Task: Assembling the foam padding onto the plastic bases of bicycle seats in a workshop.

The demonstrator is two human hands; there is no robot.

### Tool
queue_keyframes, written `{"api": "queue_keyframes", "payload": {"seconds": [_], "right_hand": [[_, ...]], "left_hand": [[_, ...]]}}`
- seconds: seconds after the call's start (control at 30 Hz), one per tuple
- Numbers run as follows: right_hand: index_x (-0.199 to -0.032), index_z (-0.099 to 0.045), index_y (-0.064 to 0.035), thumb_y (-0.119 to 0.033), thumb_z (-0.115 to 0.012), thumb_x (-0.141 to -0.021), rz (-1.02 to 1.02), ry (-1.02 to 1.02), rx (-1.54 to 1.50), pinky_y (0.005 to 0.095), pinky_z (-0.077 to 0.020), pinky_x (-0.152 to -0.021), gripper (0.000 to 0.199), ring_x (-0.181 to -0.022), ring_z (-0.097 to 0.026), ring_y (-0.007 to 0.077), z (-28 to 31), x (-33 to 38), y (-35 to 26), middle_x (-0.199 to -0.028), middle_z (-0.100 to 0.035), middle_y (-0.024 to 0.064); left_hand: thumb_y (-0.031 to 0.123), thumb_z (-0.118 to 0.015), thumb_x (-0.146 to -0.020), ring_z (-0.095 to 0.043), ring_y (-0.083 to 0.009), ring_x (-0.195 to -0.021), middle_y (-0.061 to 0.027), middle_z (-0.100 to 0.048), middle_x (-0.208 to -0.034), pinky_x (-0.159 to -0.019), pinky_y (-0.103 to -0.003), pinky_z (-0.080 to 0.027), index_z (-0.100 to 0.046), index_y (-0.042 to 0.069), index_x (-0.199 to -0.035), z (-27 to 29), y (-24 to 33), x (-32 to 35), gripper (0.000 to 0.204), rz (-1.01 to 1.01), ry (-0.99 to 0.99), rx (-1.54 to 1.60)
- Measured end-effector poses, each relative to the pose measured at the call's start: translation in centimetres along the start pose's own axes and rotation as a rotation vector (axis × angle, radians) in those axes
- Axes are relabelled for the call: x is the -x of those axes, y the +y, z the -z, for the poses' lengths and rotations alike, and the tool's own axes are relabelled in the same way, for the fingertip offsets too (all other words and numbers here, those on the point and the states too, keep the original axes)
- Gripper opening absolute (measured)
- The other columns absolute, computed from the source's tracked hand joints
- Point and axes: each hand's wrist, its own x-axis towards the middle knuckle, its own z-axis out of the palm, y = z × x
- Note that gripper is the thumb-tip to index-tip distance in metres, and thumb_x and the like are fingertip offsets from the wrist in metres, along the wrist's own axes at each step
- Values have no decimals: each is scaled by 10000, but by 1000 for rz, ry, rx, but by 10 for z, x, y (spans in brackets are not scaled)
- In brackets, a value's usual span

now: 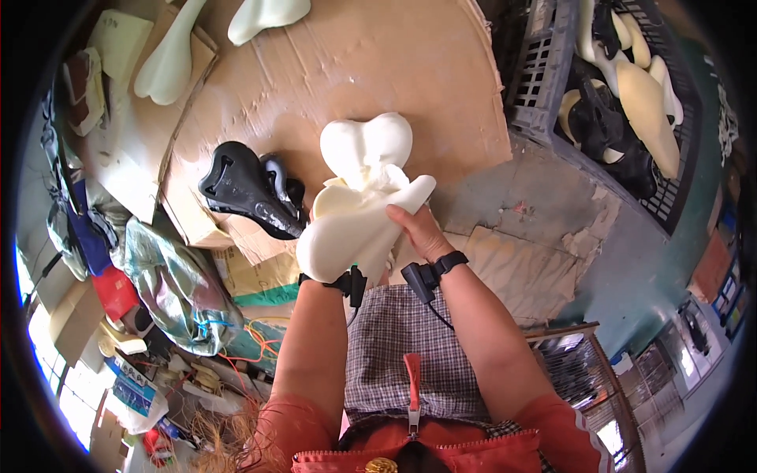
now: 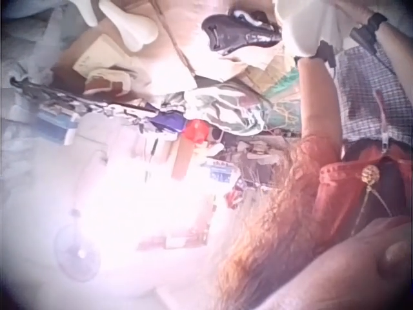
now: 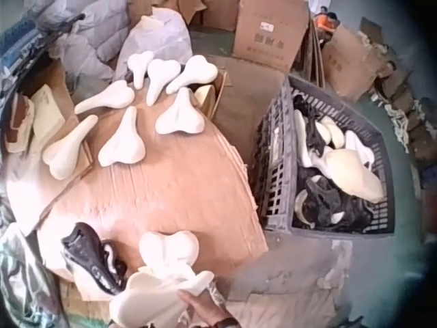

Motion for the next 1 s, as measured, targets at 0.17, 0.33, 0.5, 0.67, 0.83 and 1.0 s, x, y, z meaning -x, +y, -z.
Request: {"api": "queue_keyframes", "payload": {"seconds": [0.17, 0.33, 0.5, 0.67, 0.83, 1.0], "right_hand": [[-1234, -465, 1, -261, -711, -769, -4, -11, -79, 290, -424, -906, 588, -1040, -531, 163, 1, 11, -6, -1136, -556, 69], [-1261, -454, -8, -379, -425, -921, -21, 35, -365, 360, -422, -950, 504, -1085, -542, 218, 33, 62, -19, -1195, -556, 106], [-1200, -509, -5, -465, -356, -893, 1, 173, -114, 352, -462, -887, 573, -1012, -587, 233, 59, 130, -32, -1120, -599, 115], [-1251, -452, -4, -450, -423, -877, -62, 71, -346, 353, -422, -941, 583, -1086, -542, 237, 53, 151, -21, -1186, -558, 114], [-1316, -367, -39, -278, -546, -870, 35, 75, -430, 373, -385, -982, 538, -1139, -491, 225, 36, 182, -20, -1243, -497, 96], [-1283, -391, -26, -206, -582, -850, 157, 63, -450, 359, -411, -954, 506, -1124, -496, 206, -10, 253, -92, -1224, -503, 96]], "left_hand": [[100, -600, -839, -606, -176, -881, -79, -621, -1013, -798, -314, -506, -544, 24, -1139, 15, -11, 6, 314, -141, 92, -254], [51, -588, -819, -588, -123, -809, -46, -629, -946, -740, -262, -494, -573, 13, -1088, 51, -24, 7, 272, -307, -55, -692], [30, -593, -793, -576, -93, -797, -27, -631, -896, -725, -230, -476, -597, -13, -1028, 34, -73, 43, 239, -203, -33, -798], [29, -600, -791, -578, -91, -808, -27, -630, -907, -733, -228, -471, -590, -24, -1033, 39, -61, 75, 248, -256, 20, -816], [-5, -599, -793, -585, -113, -804, -39, -629, -899, -719, -236, -474, -588, -26, -1023, -8, -26, 140, 231, -193, -36, -855], [-13, -611, -794, -602, -99, -818, -38, -647, -924, -724, -230, -483, -606, -23, -1022, -70, 1, 213, 228, -242, -217, -1142]]}}
